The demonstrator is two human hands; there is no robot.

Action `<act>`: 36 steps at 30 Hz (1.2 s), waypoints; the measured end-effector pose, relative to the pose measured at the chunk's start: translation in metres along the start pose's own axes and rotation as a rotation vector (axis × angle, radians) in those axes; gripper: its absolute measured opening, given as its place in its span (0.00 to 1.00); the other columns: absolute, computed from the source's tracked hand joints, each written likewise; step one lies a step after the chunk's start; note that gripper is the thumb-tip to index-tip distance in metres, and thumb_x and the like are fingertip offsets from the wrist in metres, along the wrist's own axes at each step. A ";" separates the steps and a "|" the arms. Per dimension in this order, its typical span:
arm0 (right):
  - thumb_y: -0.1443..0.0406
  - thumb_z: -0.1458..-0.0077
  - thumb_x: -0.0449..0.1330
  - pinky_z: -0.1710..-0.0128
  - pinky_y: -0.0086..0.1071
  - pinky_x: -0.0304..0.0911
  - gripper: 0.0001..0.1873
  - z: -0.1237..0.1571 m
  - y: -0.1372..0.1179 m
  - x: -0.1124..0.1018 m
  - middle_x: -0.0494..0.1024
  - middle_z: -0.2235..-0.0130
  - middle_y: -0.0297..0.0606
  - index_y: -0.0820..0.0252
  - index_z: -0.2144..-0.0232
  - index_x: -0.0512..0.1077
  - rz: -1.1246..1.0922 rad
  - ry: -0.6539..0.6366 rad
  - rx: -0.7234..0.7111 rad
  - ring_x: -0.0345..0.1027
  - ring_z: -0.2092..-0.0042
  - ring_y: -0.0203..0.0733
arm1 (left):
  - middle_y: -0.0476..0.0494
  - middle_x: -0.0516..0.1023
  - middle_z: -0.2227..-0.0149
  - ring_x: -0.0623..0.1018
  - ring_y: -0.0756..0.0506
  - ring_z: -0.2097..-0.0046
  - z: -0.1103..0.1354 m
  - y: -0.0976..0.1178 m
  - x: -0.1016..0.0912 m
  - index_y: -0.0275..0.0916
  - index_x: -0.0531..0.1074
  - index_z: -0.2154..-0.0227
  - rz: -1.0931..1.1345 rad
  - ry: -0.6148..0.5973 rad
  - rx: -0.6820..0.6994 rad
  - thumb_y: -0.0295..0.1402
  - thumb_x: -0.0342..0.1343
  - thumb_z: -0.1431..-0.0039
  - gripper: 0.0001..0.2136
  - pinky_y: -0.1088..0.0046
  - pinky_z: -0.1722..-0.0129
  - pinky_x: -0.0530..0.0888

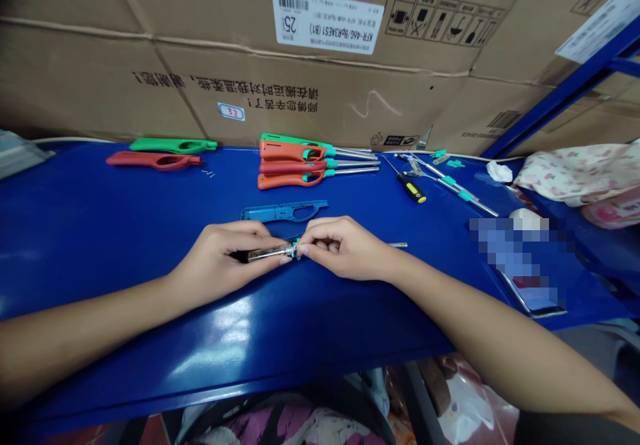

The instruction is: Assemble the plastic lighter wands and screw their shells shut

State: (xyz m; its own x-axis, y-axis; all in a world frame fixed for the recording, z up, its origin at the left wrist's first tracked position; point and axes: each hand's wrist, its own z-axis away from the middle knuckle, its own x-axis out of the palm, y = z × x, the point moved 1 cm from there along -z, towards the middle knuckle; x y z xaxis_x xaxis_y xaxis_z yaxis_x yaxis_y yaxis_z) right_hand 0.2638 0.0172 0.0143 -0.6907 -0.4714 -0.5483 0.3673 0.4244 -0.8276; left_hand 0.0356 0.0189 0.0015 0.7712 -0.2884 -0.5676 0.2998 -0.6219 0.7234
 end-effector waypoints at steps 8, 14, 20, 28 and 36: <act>0.62 0.36 0.58 0.75 0.25 0.55 0.11 -0.001 -0.001 0.002 0.72 0.69 0.35 0.63 0.66 0.78 0.030 0.001 -0.017 0.58 0.73 0.30 | 0.45 0.79 0.69 0.77 0.50 0.70 -0.001 0.000 0.001 0.40 0.83 0.59 0.029 -0.019 -0.027 0.34 0.64 0.39 0.08 0.77 0.71 0.72; 0.57 0.38 0.60 0.74 0.27 0.56 0.15 -0.002 0.002 0.001 0.71 0.69 0.36 0.63 0.70 0.75 -0.106 0.042 0.108 0.60 0.71 0.33 | 0.46 0.79 0.69 0.76 0.52 0.71 -0.001 0.003 0.001 0.38 0.82 0.61 0.001 0.011 -0.007 0.33 0.64 0.40 0.07 0.77 0.71 0.71; 0.52 0.45 0.66 0.71 0.29 0.57 0.18 -0.004 0.005 -0.001 0.72 0.70 0.35 0.63 0.71 0.75 -0.220 0.166 0.187 0.60 0.70 0.33 | 0.48 0.77 0.71 0.73 0.53 0.73 -0.001 0.003 0.001 0.38 0.81 0.59 -0.033 0.026 -0.013 0.31 0.62 0.39 0.07 0.78 0.72 0.70; 0.53 0.46 0.66 0.70 0.29 0.59 0.17 -0.005 0.006 0.002 0.72 0.71 0.35 0.63 0.70 0.76 -0.271 0.199 0.206 0.61 0.70 0.34 | 0.48 0.77 0.70 0.72 0.53 0.72 0.000 0.000 -0.001 0.38 0.82 0.59 -0.031 0.004 -0.022 0.32 0.61 0.37 0.08 0.78 0.71 0.68; 0.56 0.44 0.64 0.68 0.29 0.61 0.14 -0.005 0.007 0.002 0.74 0.69 0.36 0.63 0.69 0.76 -0.256 0.168 0.208 0.65 0.69 0.34 | 0.48 0.79 0.69 0.72 0.54 0.73 0.001 -0.002 0.001 0.39 0.82 0.57 -0.007 0.012 -0.009 0.31 0.61 0.37 0.08 0.79 0.72 0.68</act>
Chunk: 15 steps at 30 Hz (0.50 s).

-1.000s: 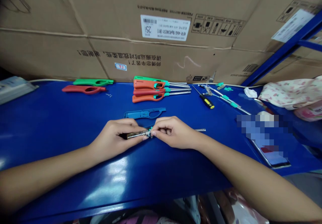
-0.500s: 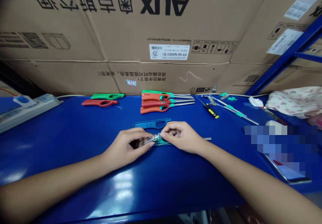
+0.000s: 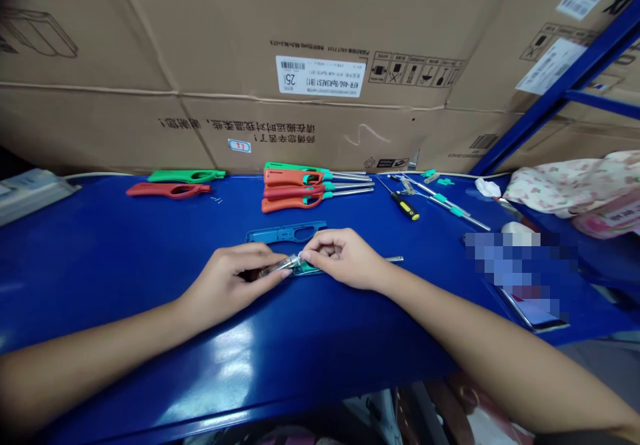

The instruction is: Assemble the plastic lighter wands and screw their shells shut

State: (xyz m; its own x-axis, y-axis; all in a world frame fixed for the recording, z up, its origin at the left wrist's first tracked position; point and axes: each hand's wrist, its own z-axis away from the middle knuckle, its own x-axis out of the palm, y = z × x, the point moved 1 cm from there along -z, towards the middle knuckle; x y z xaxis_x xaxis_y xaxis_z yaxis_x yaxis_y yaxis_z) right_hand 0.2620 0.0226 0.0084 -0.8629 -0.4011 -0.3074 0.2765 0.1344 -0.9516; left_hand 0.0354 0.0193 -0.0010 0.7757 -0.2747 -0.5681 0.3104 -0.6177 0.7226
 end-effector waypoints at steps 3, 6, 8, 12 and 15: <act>0.57 0.44 0.64 0.69 0.29 0.61 0.14 0.000 0.001 0.000 0.74 0.69 0.36 0.63 0.68 0.76 0.000 -0.006 0.006 0.65 0.69 0.34 | 0.48 0.79 0.68 0.72 0.54 0.72 0.001 -0.001 0.001 0.40 0.82 0.56 0.001 -0.011 -0.006 0.32 0.61 0.36 0.08 0.79 0.72 0.68; 0.58 0.44 0.64 0.69 0.28 0.61 0.13 0.000 0.001 0.001 0.75 0.69 0.36 0.64 0.69 0.76 -0.012 -0.003 -0.001 0.66 0.69 0.33 | 0.48 0.80 0.67 0.73 0.54 0.72 0.002 -0.002 0.001 0.41 0.82 0.56 -0.007 -0.013 -0.005 0.32 0.60 0.36 0.08 0.79 0.72 0.68; 0.58 0.44 0.65 0.70 0.27 0.61 0.13 0.000 0.001 0.002 0.75 0.70 0.36 0.64 0.69 0.76 -0.019 0.002 -0.002 0.65 0.70 0.33 | 0.49 0.80 0.67 0.73 0.54 0.72 0.002 -0.002 0.000 0.41 0.82 0.56 -0.015 -0.021 -0.005 0.32 0.60 0.36 0.08 0.79 0.71 0.69; 0.57 0.46 0.66 0.71 0.27 0.62 0.14 -0.002 0.000 0.001 0.76 0.71 0.36 0.64 0.70 0.76 -0.039 0.010 -0.006 0.66 0.71 0.32 | 0.48 0.80 0.67 0.75 0.53 0.71 0.000 0.000 -0.001 0.41 0.82 0.56 -0.038 -0.021 -0.003 0.32 0.60 0.36 0.08 0.79 0.70 0.70; 0.55 0.47 0.67 0.76 0.26 0.60 0.15 -0.002 -0.001 -0.002 0.75 0.73 0.34 0.64 0.70 0.76 -0.081 0.007 -0.006 0.65 0.74 0.31 | 0.48 0.80 0.68 0.74 0.53 0.72 -0.002 0.001 -0.002 0.39 0.82 0.59 -0.069 0.015 0.009 0.33 0.62 0.37 0.07 0.79 0.71 0.69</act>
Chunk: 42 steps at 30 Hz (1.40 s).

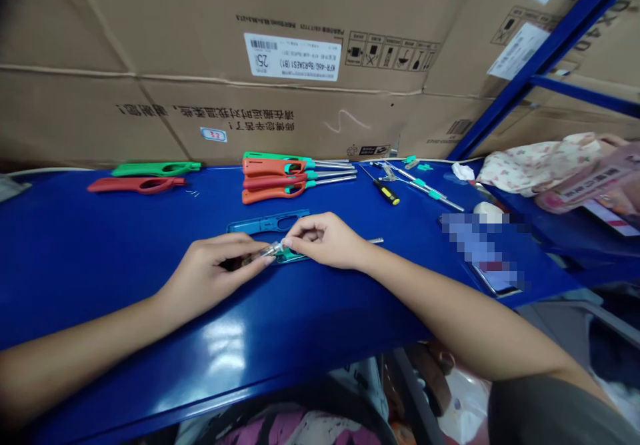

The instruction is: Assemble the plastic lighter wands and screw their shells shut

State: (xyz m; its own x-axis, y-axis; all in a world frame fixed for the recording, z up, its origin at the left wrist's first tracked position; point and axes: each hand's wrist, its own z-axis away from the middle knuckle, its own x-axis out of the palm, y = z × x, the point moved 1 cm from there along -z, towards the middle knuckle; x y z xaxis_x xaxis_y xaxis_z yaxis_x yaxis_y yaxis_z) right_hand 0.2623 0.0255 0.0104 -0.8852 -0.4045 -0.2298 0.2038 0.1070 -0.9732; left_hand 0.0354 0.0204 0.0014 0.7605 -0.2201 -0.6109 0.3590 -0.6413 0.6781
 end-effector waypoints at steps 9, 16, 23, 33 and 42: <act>0.57 0.45 0.66 0.84 0.24 0.54 0.14 -0.001 0.000 -0.003 0.69 0.80 0.27 0.64 0.68 0.75 -0.014 0.017 0.020 0.58 0.83 0.28 | 0.48 0.82 0.67 0.73 0.53 0.74 -0.001 0.001 0.000 0.39 0.83 0.61 -0.023 0.043 0.004 0.34 0.63 0.39 0.07 0.79 0.73 0.69; 0.58 0.47 0.67 0.70 0.28 0.62 0.13 -0.001 0.003 0.001 0.76 0.71 0.35 0.63 0.69 0.77 0.006 0.035 -0.011 0.67 0.71 0.32 | 0.47 0.82 0.67 0.74 0.52 0.73 -0.001 0.000 0.001 0.39 0.82 0.59 -0.006 0.007 0.009 0.34 0.61 0.37 0.08 0.78 0.72 0.70; 0.53 0.47 0.67 0.73 0.28 0.60 0.17 0.001 0.005 0.002 0.72 0.74 0.33 0.63 0.69 0.75 0.032 0.041 0.017 0.63 0.73 0.32 | 0.46 0.82 0.67 0.76 0.52 0.71 0.000 -0.002 0.002 0.40 0.83 0.59 0.014 -0.004 -0.006 0.35 0.61 0.36 0.08 0.78 0.72 0.70; 0.53 0.46 0.67 0.81 0.25 0.53 0.18 0.001 0.002 0.003 0.68 0.80 0.28 0.63 0.69 0.73 -0.020 0.027 0.034 0.57 0.81 0.28 | 0.48 0.81 0.67 0.73 0.53 0.72 -0.001 -0.002 0.001 0.40 0.82 0.59 0.036 -0.005 -0.012 0.33 0.61 0.37 0.07 0.79 0.72 0.69; 0.53 0.48 0.67 0.78 0.26 0.56 0.17 0.000 0.001 0.004 0.71 0.77 0.31 0.63 0.71 0.74 -0.005 0.065 0.017 0.59 0.77 0.29 | 0.47 0.80 0.67 0.75 0.52 0.71 -0.001 -0.003 0.002 0.40 0.82 0.58 0.038 -0.006 -0.017 0.33 0.61 0.36 0.08 0.77 0.71 0.69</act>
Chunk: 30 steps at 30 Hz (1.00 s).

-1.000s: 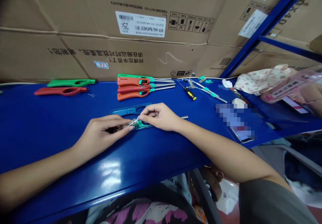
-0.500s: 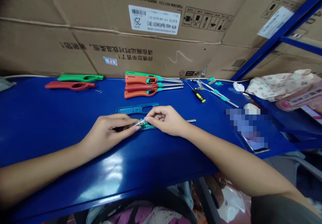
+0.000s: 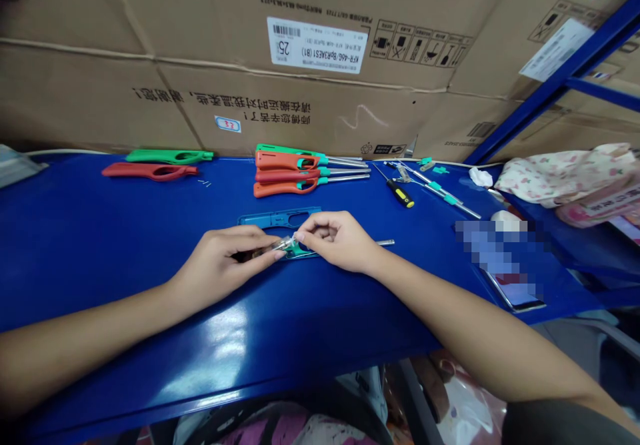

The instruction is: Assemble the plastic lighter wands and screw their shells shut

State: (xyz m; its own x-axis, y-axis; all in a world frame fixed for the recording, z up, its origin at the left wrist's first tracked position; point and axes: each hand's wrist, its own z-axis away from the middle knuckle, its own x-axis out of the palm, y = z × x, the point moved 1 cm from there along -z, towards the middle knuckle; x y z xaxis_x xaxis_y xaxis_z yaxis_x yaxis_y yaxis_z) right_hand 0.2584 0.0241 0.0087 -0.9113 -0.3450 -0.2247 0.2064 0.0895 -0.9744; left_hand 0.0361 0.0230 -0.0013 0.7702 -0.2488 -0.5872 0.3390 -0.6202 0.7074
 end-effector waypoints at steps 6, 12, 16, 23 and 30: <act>0.52 0.47 0.66 0.76 0.27 0.56 0.18 0.000 0.000 0.001 0.71 0.75 0.32 0.62 0.70 0.73 0.087 -0.017 -0.009 0.60 0.75 0.30 | 0.46 0.81 0.66 0.77 0.50 0.68 -0.001 0.000 0.001 0.41 0.82 0.57 0.030 -0.028 -0.011 0.34 0.59 0.34 0.09 0.76 0.67 0.72; 0.55 0.42 0.63 0.77 0.27 0.57 0.15 0.003 -0.008 -0.005 0.71 0.74 0.32 0.63 0.68 0.74 0.137 -0.060 -0.053 0.60 0.77 0.30 | 0.47 0.81 0.68 0.75 0.52 0.72 -0.004 0.004 -0.005 0.39 0.82 0.58 -0.020 -0.014 -0.013 0.35 0.62 0.38 0.08 0.77 0.71 0.70; 0.57 0.38 0.59 0.68 0.30 0.63 0.14 0.004 -0.012 -0.013 0.77 0.65 0.40 0.62 0.65 0.77 0.293 -0.022 -0.191 0.68 0.67 0.36 | 0.47 0.83 0.65 0.78 0.50 0.68 -0.009 0.012 -0.018 0.40 0.81 0.57 -0.052 -0.105 -0.076 0.37 0.62 0.38 0.10 0.76 0.67 0.72; 0.62 0.38 0.58 0.74 0.27 0.59 0.10 0.005 -0.010 -0.013 0.76 0.66 0.38 0.61 0.63 0.78 0.501 -0.056 -0.296 0.64 0.72 0.32 | 0.44 0.81 0.62 0.78 0.44 0.58 -0.005 0.015 -0.027 0.40 0.79 0.61 -0.231 -0.221 0.005 0.37 0.60 0.37 0.08 0.69 0.57 0.74; 0.66 0.37 0.58 0.70 0.29 0.61 0.07 0.009 -0.011 -0.013 0.77 0.64 0.39 0.61 0.62 0.77 0.603 -0.126 -0.396 0.63 0.71 0.33 | 0.43 0.80 0.59 0.77 0.44 0.57 0.005 0.003 -0.028 0.39 0.80 0.58 -0.228 -0.175 -0.030 0.34 0.61 0.38 0.08 0.67 0.55 0.74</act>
State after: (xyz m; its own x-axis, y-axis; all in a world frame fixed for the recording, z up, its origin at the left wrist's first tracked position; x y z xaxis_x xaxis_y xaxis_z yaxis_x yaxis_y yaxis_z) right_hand 0.2711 0.0192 0.0218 -0.6270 -0.2320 -0.7436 0.4934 0.6205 -0.6096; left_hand 0.0130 0.0246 0.0151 0.5685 -0.2314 -0.7894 0.5108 -0.6529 0.5593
